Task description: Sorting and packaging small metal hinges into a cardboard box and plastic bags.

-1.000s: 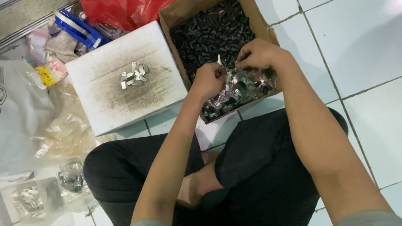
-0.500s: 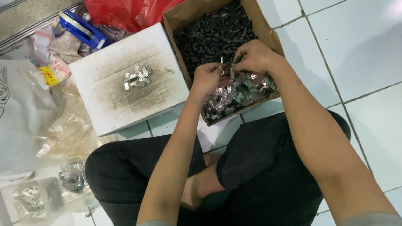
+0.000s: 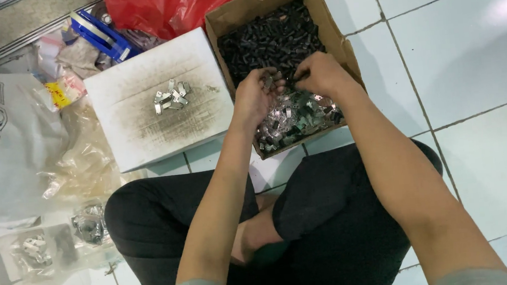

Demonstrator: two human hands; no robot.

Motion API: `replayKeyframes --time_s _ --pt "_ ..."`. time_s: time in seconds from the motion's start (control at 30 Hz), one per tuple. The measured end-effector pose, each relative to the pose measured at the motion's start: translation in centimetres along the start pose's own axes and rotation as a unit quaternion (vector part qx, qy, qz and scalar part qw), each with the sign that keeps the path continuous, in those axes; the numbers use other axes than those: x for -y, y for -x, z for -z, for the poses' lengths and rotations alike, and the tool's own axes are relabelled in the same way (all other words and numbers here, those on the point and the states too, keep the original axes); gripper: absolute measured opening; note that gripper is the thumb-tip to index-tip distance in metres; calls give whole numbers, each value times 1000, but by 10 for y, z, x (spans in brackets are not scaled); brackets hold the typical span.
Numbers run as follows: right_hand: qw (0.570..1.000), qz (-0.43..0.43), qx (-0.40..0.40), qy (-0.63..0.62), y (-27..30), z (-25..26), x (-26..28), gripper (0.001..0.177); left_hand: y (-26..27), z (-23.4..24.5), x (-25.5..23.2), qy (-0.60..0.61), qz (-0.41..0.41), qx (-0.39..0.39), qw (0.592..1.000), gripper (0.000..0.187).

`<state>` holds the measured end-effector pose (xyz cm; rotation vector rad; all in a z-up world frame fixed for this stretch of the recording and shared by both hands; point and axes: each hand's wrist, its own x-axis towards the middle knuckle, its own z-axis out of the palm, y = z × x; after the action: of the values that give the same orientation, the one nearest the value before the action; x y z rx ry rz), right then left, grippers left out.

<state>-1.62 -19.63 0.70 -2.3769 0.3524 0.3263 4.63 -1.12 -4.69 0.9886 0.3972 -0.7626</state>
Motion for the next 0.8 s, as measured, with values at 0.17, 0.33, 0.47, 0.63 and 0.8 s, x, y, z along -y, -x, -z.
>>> replayKeyframes --time_s 0.17,0.33,0.47,0.63,0.8 --pt "993 14 71 98 -18 -48 -16 14 10 0 -16 4 -7 10 1000 28" --pt "971 36 76 224 -28 -65 -10 12 20 -1 -26 -13 -12 11 1000 30" --pt "962 5 104 254 -17 -69 -3 13 18 -1 -22 -10 -10 7 1000 30" --pt "962 -20 99 254 -12 -45 4 16 30 -6 -23 -33 -28 24 999 36" --pt "968 -89 58 225 -8 -5 -27 24 47 -15 -35 -55 -16 39 998 37"
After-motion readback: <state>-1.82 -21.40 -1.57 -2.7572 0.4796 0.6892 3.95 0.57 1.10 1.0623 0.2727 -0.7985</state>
